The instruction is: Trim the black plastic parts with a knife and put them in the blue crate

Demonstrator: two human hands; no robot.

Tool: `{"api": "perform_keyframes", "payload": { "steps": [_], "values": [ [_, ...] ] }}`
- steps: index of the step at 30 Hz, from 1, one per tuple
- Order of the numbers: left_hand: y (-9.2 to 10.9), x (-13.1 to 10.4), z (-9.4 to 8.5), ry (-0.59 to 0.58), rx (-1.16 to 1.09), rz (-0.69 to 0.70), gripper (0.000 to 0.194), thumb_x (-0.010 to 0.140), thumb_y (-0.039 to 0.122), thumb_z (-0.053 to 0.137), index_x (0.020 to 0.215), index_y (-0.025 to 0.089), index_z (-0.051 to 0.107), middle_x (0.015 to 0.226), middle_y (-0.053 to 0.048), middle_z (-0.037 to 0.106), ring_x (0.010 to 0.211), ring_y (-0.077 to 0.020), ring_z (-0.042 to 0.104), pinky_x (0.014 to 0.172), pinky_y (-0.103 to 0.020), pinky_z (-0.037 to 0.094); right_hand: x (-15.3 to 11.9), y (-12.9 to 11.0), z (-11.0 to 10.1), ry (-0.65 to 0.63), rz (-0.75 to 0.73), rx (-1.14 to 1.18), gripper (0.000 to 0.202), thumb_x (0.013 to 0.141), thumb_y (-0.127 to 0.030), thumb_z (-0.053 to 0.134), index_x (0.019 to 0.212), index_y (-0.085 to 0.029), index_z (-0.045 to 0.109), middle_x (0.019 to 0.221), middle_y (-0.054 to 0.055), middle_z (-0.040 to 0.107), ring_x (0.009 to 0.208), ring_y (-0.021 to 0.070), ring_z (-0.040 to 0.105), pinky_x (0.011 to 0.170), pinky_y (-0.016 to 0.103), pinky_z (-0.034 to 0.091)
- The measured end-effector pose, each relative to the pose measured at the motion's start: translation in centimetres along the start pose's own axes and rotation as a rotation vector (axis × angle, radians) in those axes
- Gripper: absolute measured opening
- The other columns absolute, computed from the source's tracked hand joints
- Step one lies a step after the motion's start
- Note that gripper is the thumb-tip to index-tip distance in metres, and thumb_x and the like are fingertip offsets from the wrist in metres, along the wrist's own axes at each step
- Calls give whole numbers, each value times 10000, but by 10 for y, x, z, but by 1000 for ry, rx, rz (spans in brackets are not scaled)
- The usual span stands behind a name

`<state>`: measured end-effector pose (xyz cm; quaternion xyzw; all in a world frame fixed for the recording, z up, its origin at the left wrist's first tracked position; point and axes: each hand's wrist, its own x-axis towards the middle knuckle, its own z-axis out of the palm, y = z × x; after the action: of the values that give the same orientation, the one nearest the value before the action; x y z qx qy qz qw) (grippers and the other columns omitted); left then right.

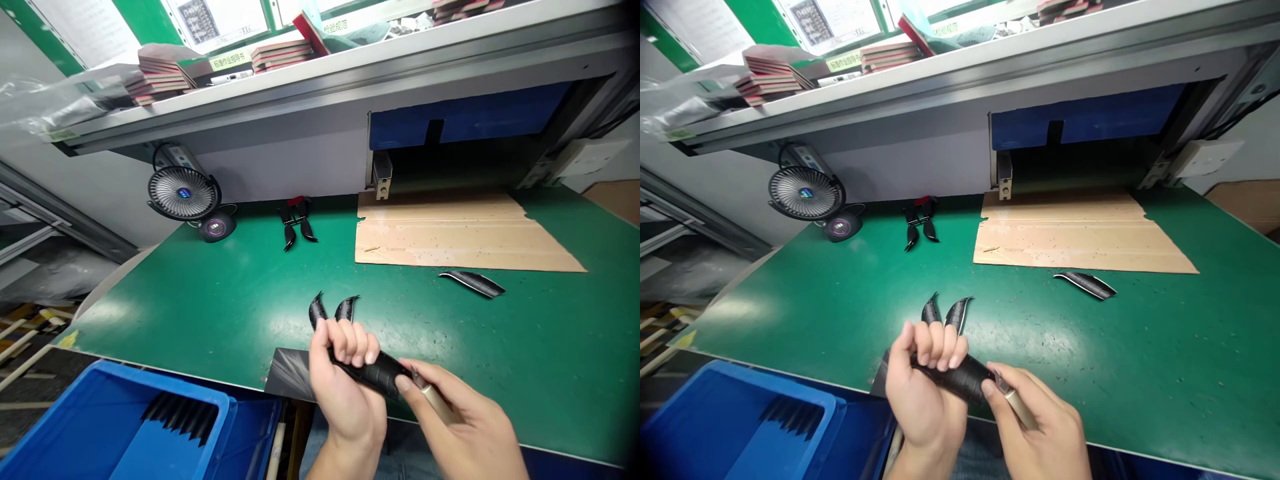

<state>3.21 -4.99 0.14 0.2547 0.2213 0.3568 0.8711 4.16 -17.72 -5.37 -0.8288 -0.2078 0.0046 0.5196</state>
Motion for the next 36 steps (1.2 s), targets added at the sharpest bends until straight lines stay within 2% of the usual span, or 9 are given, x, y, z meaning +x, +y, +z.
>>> {"api": "perform_keyframes", "payload": {
  "steps": [3, 7, 16, 19, 22, 26, 29, 32, 36],
  "values": [
    [-16, 5, -15, -170, 553, 57, 232, 853, 431, 541, 817, 202, 528, 847, -38, 495, 832, -182, 508, 805, -320, 427, 20, 37, -14, 29, 182, -208, 311, 822, -550, 580, 926, -287, 710, 857, -14, 718, 715, 194, 675, 600, 219, 532],
    [-30, 10, -36, -321, 1201, 103, 346, 856, 380, 552, 1164, 254, 460, 1251, -106, 379, 1202, -251, 359, 1042, -415, 272, 46, 89, -45, 139, 344, -524, 400, 844, -567, 484, 983, -257, 694, 756, 42, 707, 626, 286, 639, 525, 353, 486],
    [-25, 0, -29, -539, 1330, 62, 237, 897, 394, 450, 1105, 293, 503, 1221, -99, 405, 1198, -272, 390, 1006, -458, 330, 123, 127, -96, 190, 272, -601, 358, 890, -415, 534, 1162, -192, 603, 1139, 78, 621, 992, 256, 585, 829, 393, 462],
    [-29, -1, -21, -476, 1278, 65, 292, 878, 430, 480, 1128, 280, 495, 1251, -108, 419, 1196, -291, 413, 987, -459, 352, 159, 123, -109, 141, 268, -544, 278, 868, -360, 621, 1052, -151, 630, 999, 71, 654, 888, 206, 613, 811, 382, 478],
    [-33, 4, -13, -331, 1105, 30, 495, 803, 463, 598, 1221, 262, 425, 1324, -123, 401, 1237, -301, 398, 999, -451, 352, 157, 91, -101, 130, 237, -454, 205, 873, -340, 602, 952, -161, 664, 901, 62, 674, 818, 196, 622, 752, 333, 484],
    [-23, 14, 3, -236, 517, -100, 578, 698, 420, 736, 1166, 229, 455, 1131, -86, 557, 1169, -243, 482, 951, -379, 421, 92, 20, -55, -25, 94, -234, 275, 853, -482, 579, 956, -251, 688, 852, -7, 684, 749, 172, 623, 638, 225, 481],
    [-6, 17, 14, -130, 42, -205, 189, 814, 313, 623, 773, 186, 489, 574, 62, 445, 568, -87, 520, 613, -224, 470, 38, -18, -24, -159, 1, 111, 262, 873, -447, 573, 1030, -267, 679, 908, 4, 663, 759, 158, 620, 673, 199, 499],
    [8, 17, 16, 1, -279, -157, 349, 837, 210, 501, 568, 183, 281, 466, 92, 158, 360, -42, 196, 389, -167, 271, 6, -26, -9, -154, 77, 368, 335, 919, -435, 498, 1176, -268, 633, 1028, 42, 626, 831, 168, 622, 672, 192, 517],
    [15, 17, 10, 83, -374, -32, 390, 818, 214, 462, 544, 195, 184, 478, 81, 101, 373, -55, 140, 372, -186, 216, -5, -17, -2, -219, 159, 463, 297, 906, -377, 550, 1169, -285, 652, 972, 41, 632, 771, 151, 626, 664, 172, 527]
  ]
}}
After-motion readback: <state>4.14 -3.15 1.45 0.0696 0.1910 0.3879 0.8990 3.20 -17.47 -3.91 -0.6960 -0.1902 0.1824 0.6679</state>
